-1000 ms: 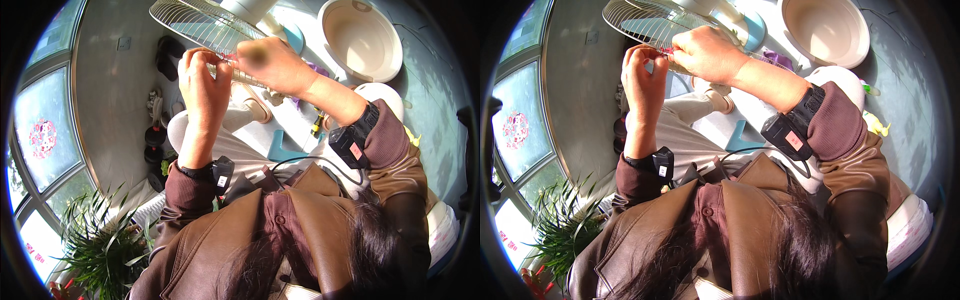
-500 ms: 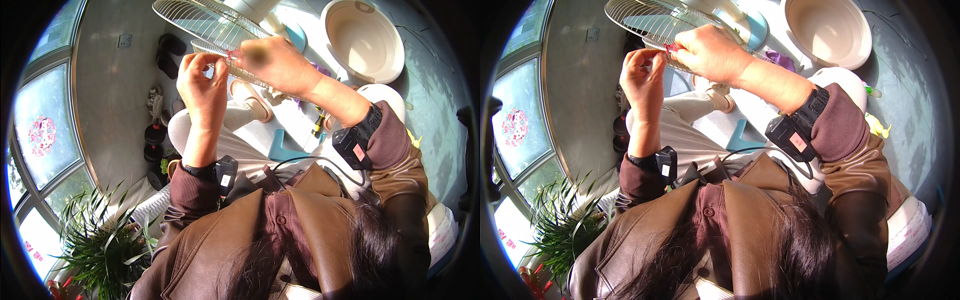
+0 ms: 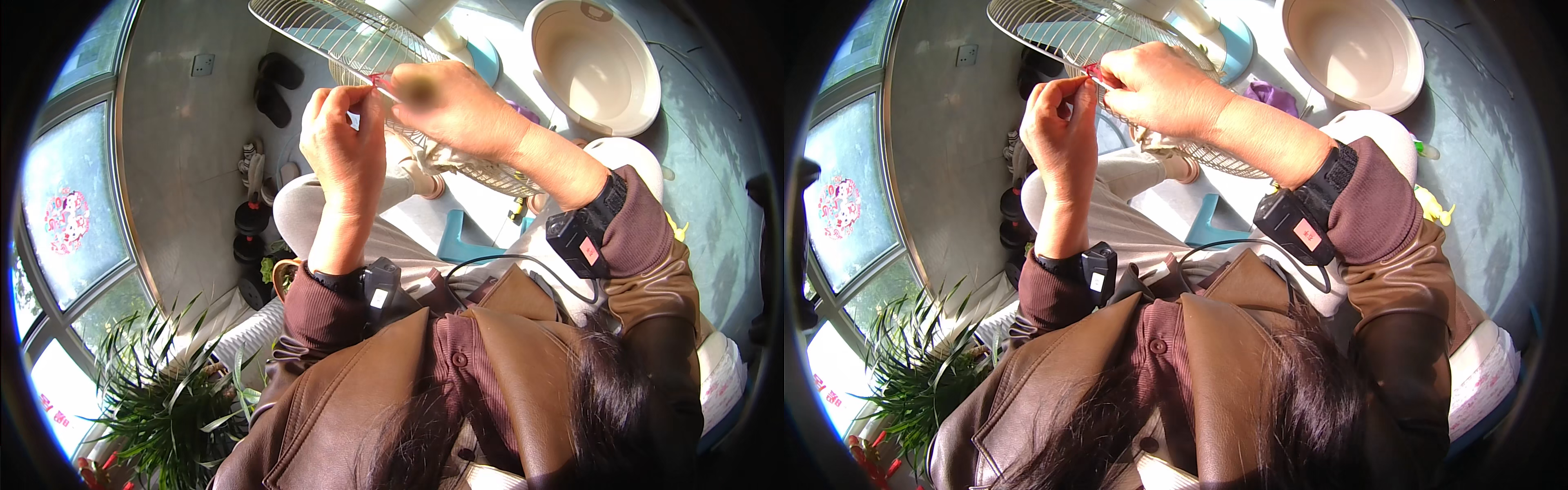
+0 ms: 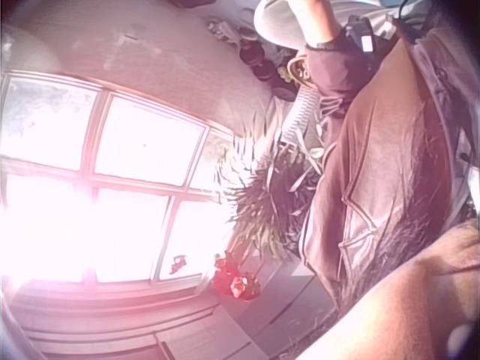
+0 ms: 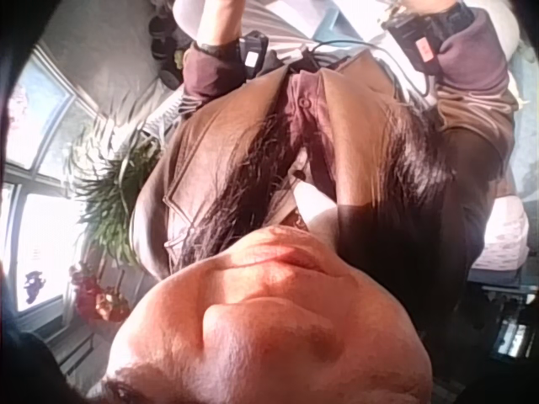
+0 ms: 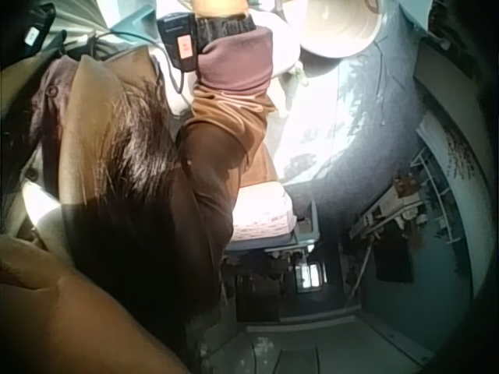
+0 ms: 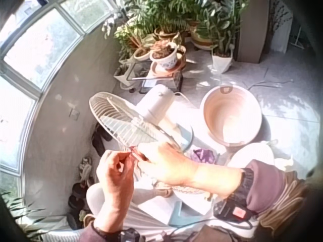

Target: The person cleans a white pedestal fan by removing the front grille, wiping the fan blades and grille with a cloth, and reattaching the grille. They dip the cloth in a bucket of water and use a spray bottle to apply cleaning solution to the fan components.

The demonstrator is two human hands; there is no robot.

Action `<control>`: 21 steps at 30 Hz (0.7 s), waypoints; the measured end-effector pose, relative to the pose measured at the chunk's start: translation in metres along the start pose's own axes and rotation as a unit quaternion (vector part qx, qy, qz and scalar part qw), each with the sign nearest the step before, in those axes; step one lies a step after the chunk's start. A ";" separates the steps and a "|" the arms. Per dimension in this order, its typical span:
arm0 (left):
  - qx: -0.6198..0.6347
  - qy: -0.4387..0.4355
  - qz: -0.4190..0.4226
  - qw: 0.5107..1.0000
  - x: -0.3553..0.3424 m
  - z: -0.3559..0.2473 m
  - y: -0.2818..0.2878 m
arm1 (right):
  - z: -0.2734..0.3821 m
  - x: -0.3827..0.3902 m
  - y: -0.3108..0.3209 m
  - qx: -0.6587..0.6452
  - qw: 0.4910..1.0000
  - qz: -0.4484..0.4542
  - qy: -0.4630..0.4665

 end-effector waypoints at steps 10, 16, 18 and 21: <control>0.186 0.137 0.087 0.969 -0.006 0.027 -0.006 | 0.004 0.004 0.006 0.049 0.998 0.026 -0.010; 0.404 0.353 0.220 0.815 -0.008 0.053 -0.013 | 0.007 0.005 0.009 0.079 0.996 0.040 -0.001; 0.413 0.351 0.222 0.811 -0.009 0.051 -0.013 | 0.007 0.005 0.009 0.078 0.996 0.038 0.012; 0.402 0.352 0.206 0.820 -0.007 0.046 -0.015 | 0.006 0.004 0.008 0.078 0.996 0.035 0.024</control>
Point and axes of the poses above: each hand's wrist, its own x-axis away from the middle knuckle, its own y-axis out of the back of the hand, z = x × y, the point moved 6 cm from there along -x, towards the middle knuckle, and after that the axes turned 3 degrees about y, right-handed, at the moved point
